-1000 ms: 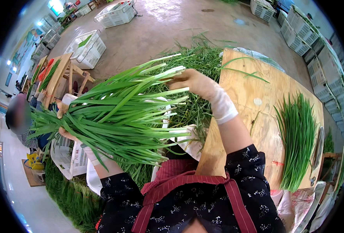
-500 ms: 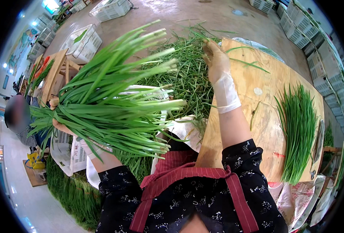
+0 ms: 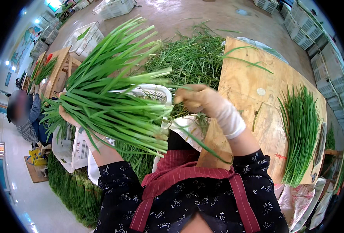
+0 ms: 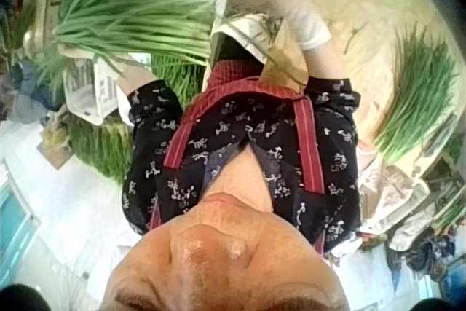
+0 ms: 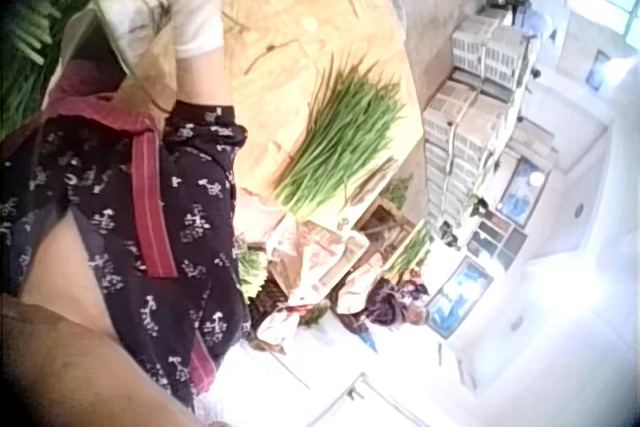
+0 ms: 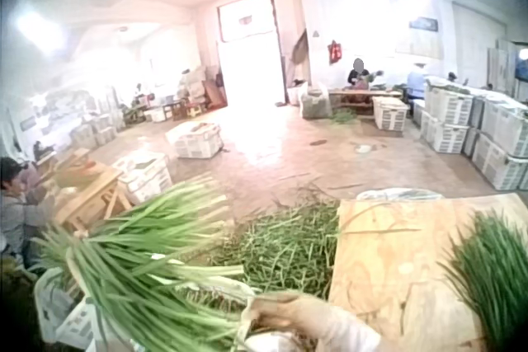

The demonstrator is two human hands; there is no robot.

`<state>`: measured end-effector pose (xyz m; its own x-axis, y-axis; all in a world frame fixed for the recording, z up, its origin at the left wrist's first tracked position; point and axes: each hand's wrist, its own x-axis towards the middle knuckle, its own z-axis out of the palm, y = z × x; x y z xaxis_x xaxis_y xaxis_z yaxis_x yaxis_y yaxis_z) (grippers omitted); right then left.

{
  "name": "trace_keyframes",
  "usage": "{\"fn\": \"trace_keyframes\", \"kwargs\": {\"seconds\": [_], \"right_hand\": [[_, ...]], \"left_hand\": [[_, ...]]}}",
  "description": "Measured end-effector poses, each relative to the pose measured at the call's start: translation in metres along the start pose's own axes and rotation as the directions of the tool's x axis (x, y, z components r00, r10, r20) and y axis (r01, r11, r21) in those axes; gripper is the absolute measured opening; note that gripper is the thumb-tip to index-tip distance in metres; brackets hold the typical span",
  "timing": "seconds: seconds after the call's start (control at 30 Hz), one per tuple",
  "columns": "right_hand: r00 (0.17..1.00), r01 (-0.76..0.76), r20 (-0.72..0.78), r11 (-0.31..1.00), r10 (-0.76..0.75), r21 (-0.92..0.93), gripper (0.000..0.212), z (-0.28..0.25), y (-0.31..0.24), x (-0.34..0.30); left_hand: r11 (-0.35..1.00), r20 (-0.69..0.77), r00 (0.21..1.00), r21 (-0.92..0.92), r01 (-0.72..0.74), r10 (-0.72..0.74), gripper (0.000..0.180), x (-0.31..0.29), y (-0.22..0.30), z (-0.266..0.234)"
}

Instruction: The person sorts and bundles green chives by hand, removing damaged leaves and tying the bundles with red plastic string.

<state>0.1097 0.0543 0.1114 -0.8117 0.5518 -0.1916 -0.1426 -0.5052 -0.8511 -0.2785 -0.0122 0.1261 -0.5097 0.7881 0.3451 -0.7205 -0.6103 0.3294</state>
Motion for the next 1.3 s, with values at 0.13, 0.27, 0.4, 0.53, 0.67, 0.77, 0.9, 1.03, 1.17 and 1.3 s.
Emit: {"fn": "trace_keyframes", "kwargs": {"seconds": [0.13,0.27,0.4,0.53,0.67,0.77,0.9,1.03,1.17,1.3], "right_hand": [[0.818,0.575,-0.284,0.694,-0.501,0.433,0.018,-0.063,0.003,-0.027],[0.942,0.225,-0.248,0.974,-0.225,-0.027,0.049,-0.045,0.019,-0.010],[0.997,0.073,0.032,0.966,-0.067,-0.248,0.068,-0.017,0.065,0.024],[0.959,0.151,0.187,0.944,-0.212,0.295,0.050,0.021,0.059,0.040],[0.971,0.234,-0.007,0.937,-0.241,0.258,0.034,0.028,0.052,0.046],[0.991,0.126,-0.091,0.940,-0.102,0.317,0.027,0.026,0.049,0.043],[0.991,0.123,0.003,0.931,-0.132,0.343,0.035,0.041,0.044,0.033],[0.965,0.260,-0.044,0.924,-0.258,0.279,0.034,0.034,0.056,0.024],[0.920,0.371,-0.098,0.760,-0.380,0.533,0.036,0.034,0.055,0.015],[0.861,0.431,0.047,0.776,-0.506,0.461,0.032,0.020,0.053,0.008]], "left_hand": [[0.999,0.085,0.996,0.009,0.036,-0.037,0.025,-0.002,-0.003,0.010],[0.996,0.155,0.985,-0.039,0.080,-0.073,0.023,-0.003,-0.001,0.013],[0.979,0.309,0.943,-0.117,0.165,-0.121,0.022,0.001,-0.017,0.026],[0.978,0.310,0.939,-0.093,0.186,-0.149,0.022,-0.003,-0.023,0.041],[0.974,0.328,0.929,-0.084,0.209,-0.171,0.022,-0.002,-0.025,0.040],[0.981,0.325,0.930,-0.030,0.190,-0.170,0.023,-0.004,-0.030,0.039],[0.966,0.380,0.902,-0.070,0.248,-0.204,0.022,-0.005,-0.036,0.041],[0.981,0.370,0.918,-0.065,0.181,-0.145,0.021,-0.001,-0.033,0.033],[0.982,0.349,0.933,-0.130,0.140,-0.087,0.022,-0.001,-0.035,0.030],[0.933,0.404,0.885,-0.167,0.318,-0.230,0.024,-0.004,-0.038,0.033]]}}
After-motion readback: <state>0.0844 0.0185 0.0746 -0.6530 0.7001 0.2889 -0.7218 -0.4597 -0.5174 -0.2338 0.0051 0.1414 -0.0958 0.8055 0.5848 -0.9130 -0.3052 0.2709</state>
